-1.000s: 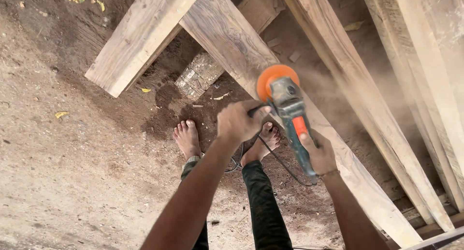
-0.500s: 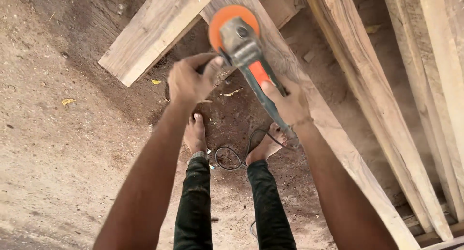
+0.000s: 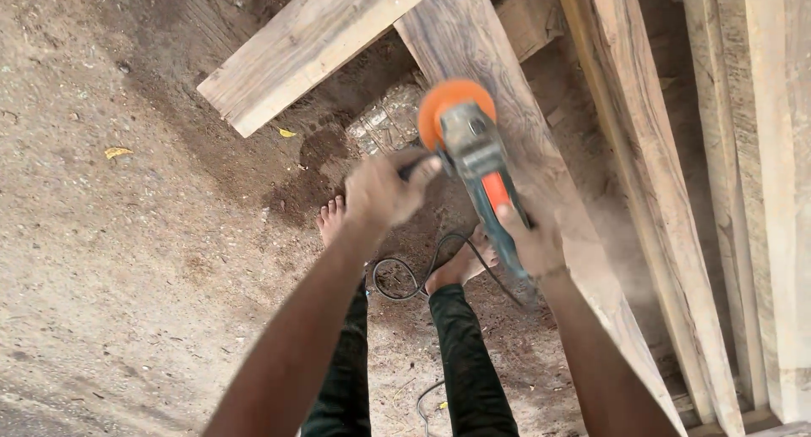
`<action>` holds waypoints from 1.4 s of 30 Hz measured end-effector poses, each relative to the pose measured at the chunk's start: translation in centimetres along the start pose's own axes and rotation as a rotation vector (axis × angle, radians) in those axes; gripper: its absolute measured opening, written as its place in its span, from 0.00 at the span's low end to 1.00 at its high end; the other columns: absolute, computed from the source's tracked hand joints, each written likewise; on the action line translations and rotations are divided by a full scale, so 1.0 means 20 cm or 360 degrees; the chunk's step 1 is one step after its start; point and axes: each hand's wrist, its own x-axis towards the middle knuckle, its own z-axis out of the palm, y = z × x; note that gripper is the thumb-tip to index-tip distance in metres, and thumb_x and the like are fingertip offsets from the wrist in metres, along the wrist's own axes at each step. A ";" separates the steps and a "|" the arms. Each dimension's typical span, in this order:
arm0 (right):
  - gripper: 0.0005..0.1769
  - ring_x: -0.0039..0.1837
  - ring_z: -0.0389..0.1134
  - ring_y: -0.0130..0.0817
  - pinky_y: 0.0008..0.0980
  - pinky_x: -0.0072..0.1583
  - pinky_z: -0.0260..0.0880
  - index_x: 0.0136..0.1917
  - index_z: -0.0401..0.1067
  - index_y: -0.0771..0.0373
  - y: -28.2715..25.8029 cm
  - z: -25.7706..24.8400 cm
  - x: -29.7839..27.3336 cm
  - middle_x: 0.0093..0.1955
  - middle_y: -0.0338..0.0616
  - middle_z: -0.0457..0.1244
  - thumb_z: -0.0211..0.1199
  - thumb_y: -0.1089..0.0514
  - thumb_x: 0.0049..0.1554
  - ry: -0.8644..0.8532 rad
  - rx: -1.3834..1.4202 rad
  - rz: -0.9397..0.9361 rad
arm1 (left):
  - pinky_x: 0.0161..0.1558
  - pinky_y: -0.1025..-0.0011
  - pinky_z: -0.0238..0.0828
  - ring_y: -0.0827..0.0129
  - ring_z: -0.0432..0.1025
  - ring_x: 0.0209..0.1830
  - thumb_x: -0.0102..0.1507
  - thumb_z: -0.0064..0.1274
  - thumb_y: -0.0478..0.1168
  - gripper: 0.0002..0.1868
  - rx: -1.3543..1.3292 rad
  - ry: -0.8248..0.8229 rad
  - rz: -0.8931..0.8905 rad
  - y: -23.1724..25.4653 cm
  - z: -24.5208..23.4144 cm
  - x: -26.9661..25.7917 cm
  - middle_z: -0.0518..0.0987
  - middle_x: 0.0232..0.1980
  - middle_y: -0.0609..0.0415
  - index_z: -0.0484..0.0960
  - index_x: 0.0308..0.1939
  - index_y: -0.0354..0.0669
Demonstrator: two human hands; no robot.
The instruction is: Sanding the surface of a wooden frame with a power sander.
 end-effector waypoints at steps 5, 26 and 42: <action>0.32 0.41 0.69 0.27 0.31 0.43 0.68 0.54 0.80 0.67 -0.40 0.14 0.25 0.39 0.43 0.70 0.61 0.34 0.59 -0.0053 -0.0266 0.0085 | 0.26 0.59 0.74 0.71 0.78 0.25 0.63 0.47 0.70 0.27 -0.0040 -0.0029 -0.0246 -0.08 -0.26 0.20 0.84 0.39 0.61 0.83 0.56 0.66; 0.39 0.42 0.64 0.25 0.29 0.43 0.64 0.64 0.75 0.66 0.23 0.04 -0.41 0.40 0.39 0.67 0.58 0.30 0.58 0.0151 0.0056 0.0322 | 0.33 0.62 0.74 0.64 0.80 0.28 0.63 0.52 0.66 0.20 0.0080 -0.0270 0.0147 0.05 0.13 -0.15 0.86 0.30 0.55 0.88 0.47 0.64; 0.39 0.43 0.70 0.32 0.33 0.45 0.71 0.76 0.61 0.61 0.16 0.32 -0.26 0.53 0.45 0.65 0.57 0.37 0.60 0.0336 0.0374 0.0423 | 0.32 0.69 0.75 0.72 0.79 0.29 0.63 0.45 0.68 0.24 0.0379 -0.0459 0.0260 0.03 -0.07 0.05 0.84 0.33 0.62 0.83 0.55 0.69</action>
